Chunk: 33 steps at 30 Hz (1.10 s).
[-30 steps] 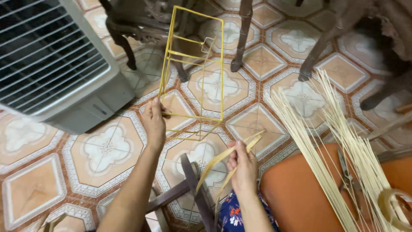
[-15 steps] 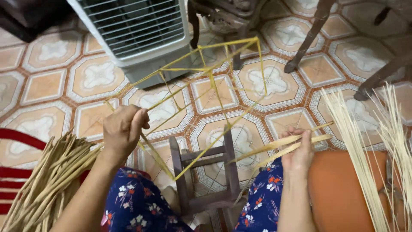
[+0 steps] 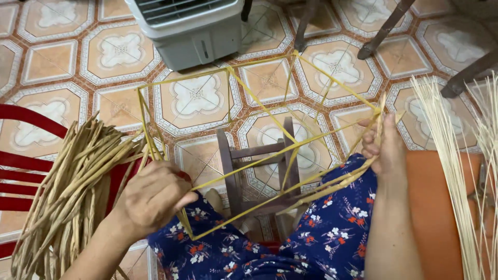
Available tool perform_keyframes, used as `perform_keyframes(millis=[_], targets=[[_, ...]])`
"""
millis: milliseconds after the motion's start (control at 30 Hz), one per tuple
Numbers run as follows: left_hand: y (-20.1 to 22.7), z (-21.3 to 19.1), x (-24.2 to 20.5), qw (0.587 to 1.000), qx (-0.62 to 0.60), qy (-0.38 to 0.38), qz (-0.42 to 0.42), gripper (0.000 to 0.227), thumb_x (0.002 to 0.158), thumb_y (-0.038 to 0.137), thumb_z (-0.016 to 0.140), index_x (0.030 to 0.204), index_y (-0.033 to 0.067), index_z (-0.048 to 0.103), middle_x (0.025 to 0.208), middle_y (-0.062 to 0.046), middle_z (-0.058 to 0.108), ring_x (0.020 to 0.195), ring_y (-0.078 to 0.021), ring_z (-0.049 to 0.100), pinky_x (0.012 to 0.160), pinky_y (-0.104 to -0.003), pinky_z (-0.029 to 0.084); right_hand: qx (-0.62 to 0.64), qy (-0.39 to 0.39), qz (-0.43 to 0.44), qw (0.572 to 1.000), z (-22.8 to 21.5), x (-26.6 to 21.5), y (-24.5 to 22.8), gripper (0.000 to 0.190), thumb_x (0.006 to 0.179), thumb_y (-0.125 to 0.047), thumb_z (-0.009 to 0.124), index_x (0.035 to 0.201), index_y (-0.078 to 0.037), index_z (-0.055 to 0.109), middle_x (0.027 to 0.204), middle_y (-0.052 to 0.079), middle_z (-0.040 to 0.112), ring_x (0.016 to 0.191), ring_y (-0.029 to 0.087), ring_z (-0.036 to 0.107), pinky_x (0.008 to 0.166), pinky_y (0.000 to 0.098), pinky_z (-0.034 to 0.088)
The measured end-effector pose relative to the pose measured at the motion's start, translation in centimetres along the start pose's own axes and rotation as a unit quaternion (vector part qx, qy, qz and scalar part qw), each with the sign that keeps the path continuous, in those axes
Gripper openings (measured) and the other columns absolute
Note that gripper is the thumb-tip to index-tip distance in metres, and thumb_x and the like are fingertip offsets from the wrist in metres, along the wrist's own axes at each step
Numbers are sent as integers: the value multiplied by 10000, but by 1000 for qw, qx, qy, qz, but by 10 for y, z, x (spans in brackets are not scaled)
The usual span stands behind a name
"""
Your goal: Assembling and weaving a bamboo frame for a lantern or basket.
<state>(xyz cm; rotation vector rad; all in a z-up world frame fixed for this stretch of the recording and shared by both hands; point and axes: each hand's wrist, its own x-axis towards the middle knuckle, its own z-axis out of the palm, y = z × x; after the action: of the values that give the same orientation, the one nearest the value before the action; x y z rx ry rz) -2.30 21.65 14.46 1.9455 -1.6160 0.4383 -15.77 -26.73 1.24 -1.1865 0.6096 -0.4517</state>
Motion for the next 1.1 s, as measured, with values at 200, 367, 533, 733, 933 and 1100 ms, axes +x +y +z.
perform_keyframes(millis=[200,367,533,733,933,1100], targets=[[1,-7,-6,996,71,-48,32,201,862,166,770,958,38,650,919,-56,702,852,-217,662,896,-431,554,-81,11,94,992,-25,-1,18,645,1083,-627,344,975,-43,597,625,-7,489,430,53,279,404,236,249],[-20,-5,-17,992,117,-49,6,210,874,196,761,979,44,661,903,-60,694,887,-256,667,927,-433,543,-62,3,118,991,-27,-9,40,565,1066,-555,391,872,-61,582,629,3,494,434,72,337,392,250,271],[-35,-5,-31,990,115,-59,-55,147,896,155,731,981,65,650,997,-44,731,967,-200,693,1059,-451,524,-45,18,114,992,-21,-36,65,513,1054,-489,403,886,-48,603,652,36,539,446,91,370,409,242,291],[-51,21,-89,984,114,-85,-106,138,884,155,713,987,70,680,1012,-80,735,1029,-235,700,1077,-455,518,-61,59,112,990,1,-100,88,405,1075,-342,356,964,-2,544,732,124,620,462,100,379,390,259,303],[-19,29,-111,978,101,-100,-154,167,851,172,707,973,59,685,1036,-137,734,1090,-273,685,1102,-462,486,-132,63,109,983,-16,-136,120,397,1061,-317,330,1052,5,563,826,157,648,494,107,435,380,255,292],[-6,56,-118,980,46,-119,-155,147,859,182,699,959,76,685,1047,-122,744,1064,-250,694,1115,-482,445,-65,115,138,982,-54,-145,145,391,1064,-354,358,1061,-17,555,821,159,638,489,123,419,384,265,282]])
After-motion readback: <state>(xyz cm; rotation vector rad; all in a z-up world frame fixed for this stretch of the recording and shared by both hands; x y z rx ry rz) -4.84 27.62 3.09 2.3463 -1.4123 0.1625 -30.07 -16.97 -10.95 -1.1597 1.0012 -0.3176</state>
